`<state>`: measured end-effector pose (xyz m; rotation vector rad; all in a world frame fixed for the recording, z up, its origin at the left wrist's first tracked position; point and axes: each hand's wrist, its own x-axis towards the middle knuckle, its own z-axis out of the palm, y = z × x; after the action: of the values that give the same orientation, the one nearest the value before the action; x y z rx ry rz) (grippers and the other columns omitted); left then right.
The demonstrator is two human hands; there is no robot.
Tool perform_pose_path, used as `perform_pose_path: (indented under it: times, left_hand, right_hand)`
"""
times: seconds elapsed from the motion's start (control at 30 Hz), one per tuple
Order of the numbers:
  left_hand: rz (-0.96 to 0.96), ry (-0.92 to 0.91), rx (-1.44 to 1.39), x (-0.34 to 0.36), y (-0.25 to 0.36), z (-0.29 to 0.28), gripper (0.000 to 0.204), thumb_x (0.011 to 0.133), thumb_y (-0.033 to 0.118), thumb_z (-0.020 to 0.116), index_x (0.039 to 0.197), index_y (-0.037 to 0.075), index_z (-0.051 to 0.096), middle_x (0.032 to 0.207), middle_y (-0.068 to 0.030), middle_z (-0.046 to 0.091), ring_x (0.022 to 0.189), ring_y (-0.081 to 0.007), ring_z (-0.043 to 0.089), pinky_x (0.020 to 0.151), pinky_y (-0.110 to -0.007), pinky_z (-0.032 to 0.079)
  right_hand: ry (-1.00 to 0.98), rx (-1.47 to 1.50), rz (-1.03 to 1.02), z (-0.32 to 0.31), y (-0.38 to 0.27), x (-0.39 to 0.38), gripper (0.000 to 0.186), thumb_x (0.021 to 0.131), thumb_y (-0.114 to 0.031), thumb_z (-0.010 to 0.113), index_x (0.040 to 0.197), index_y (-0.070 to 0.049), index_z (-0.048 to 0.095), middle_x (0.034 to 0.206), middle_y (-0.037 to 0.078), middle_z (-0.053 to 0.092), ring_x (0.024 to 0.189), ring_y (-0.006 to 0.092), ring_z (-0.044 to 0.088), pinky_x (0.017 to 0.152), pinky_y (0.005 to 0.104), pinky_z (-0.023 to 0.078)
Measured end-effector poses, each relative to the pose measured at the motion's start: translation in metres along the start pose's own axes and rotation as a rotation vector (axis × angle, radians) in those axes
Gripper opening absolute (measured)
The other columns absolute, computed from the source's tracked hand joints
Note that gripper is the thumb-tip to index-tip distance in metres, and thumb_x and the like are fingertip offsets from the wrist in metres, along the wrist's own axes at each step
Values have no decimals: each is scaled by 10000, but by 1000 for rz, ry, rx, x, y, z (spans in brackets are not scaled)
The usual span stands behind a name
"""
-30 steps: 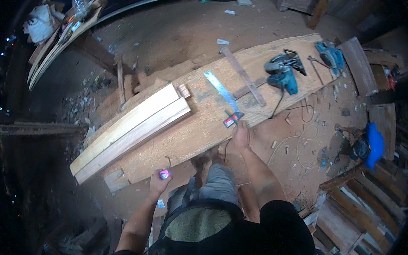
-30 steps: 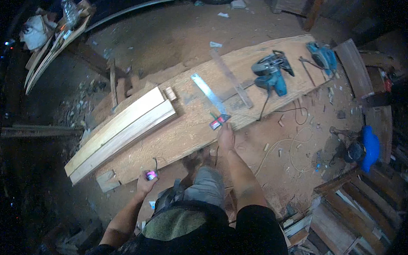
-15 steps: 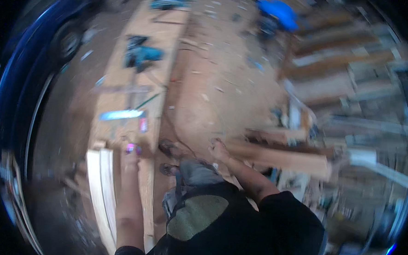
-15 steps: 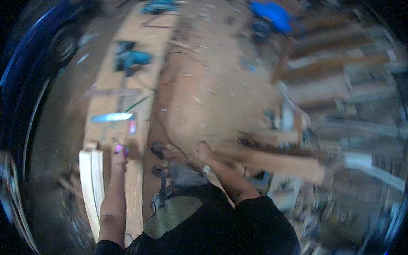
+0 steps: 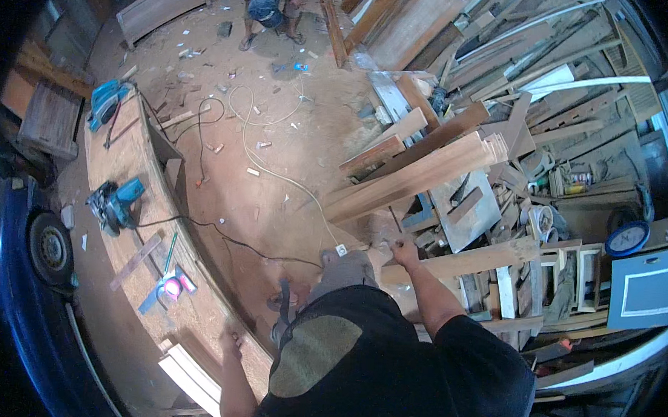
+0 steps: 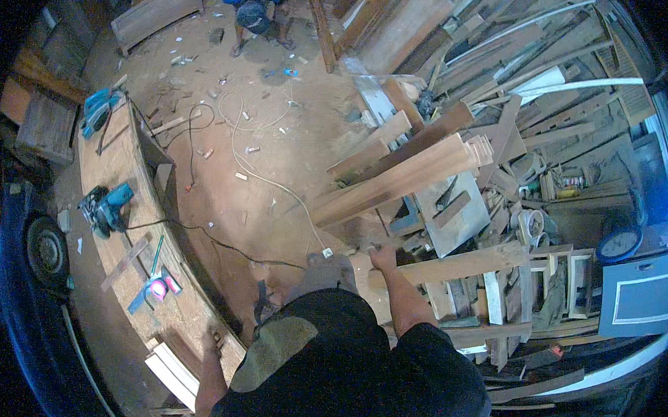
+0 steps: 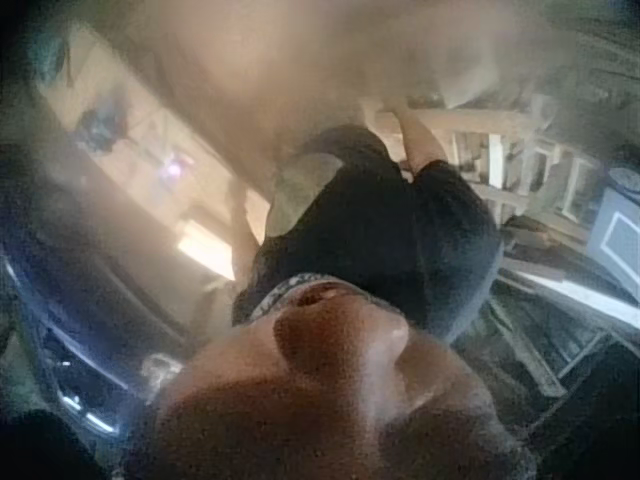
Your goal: The person measures and marks wooden planks with a tape measure and pencil, then uses a circular saw to cut the planks to size. The person stacks the cut pieces on the workbench.
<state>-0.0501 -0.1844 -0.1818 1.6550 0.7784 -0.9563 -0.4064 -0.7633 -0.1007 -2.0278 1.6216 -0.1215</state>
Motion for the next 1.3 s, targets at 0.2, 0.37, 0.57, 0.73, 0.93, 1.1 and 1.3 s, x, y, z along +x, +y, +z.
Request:
perform_pose_path:
  times: [0.2,0.37,0.57,0.73,0.93,1.1,1.3]
  left_hand:
    - [-178,34,311,-78,-45,26,550,992,482,636,1368,85,584,1232,-111,625,896,-251,648,703,-414,524]
    - [42,-27,247,-113,-17,82,285,1033,327,604,1140,66,645,829,19,593,721,-120,592,627,-259,492]
    - [181,-27,187,-92,-3,110,607,1015,392,673,1443,-17,541,1336,-139,638,1175,-236,622,1003,-377,508]
    - [217,19,230,-110,1,166,562,1022,343,685,1415,-37,556,1339,-163,634,1211,-243,631,962,-347,555]
    - [315,-30,326,-116,15,201,569,1015,332,697,1411,-51,552,1301,-160,655,1119,-231,670,896,-317,582]
    - [512,12,404,-124,26,221,613,977,383,728,1359,-74,585,1216,-189,707,1051,-248,713,919,-354,580]
    - [1028,-114,766,-264,111,321,864,880,493,807,1485,-26,473,1430,-276,577,1281,-390,616,1083,-463,498]
  right_hand:
    - [692,-147,-275,-144,-56,122,493,909,-277,722,1232,76,605,1217,314,627,1158,490,590,1002,542,467]
    - [970,-457,-217,-279,-52,225,593,944,-339,682,1400,11,538,1332,281,552,1194,502,540,1057,575,421]
    - [880,-568,-118,-251,-46,248,642,935,-440,693,1423,-45,560,1308,231,570,1237,422,529,1044,562,405]
    - [596,-459,-259,-257,-102,175,644,915,-422,744,1385,-13,582,1323,230,552,1241,408,510,1053,526,412]
    - [145,-32,-271,-272,-158,109,591,853,-326,819,1274,33,613,1191,283,669,1147,433,645,979,513,493]
    - [-219,-27,-412,-274,-195,91,605,827,-364,818,1277,-10,624,1011,256,740,957,429,733,828,513,565]
    - [-490,-155,-968,-348,-297,22,524,777,-312,861,1183,-32,686,1105,213,745,1041,372,734,908,463,556]
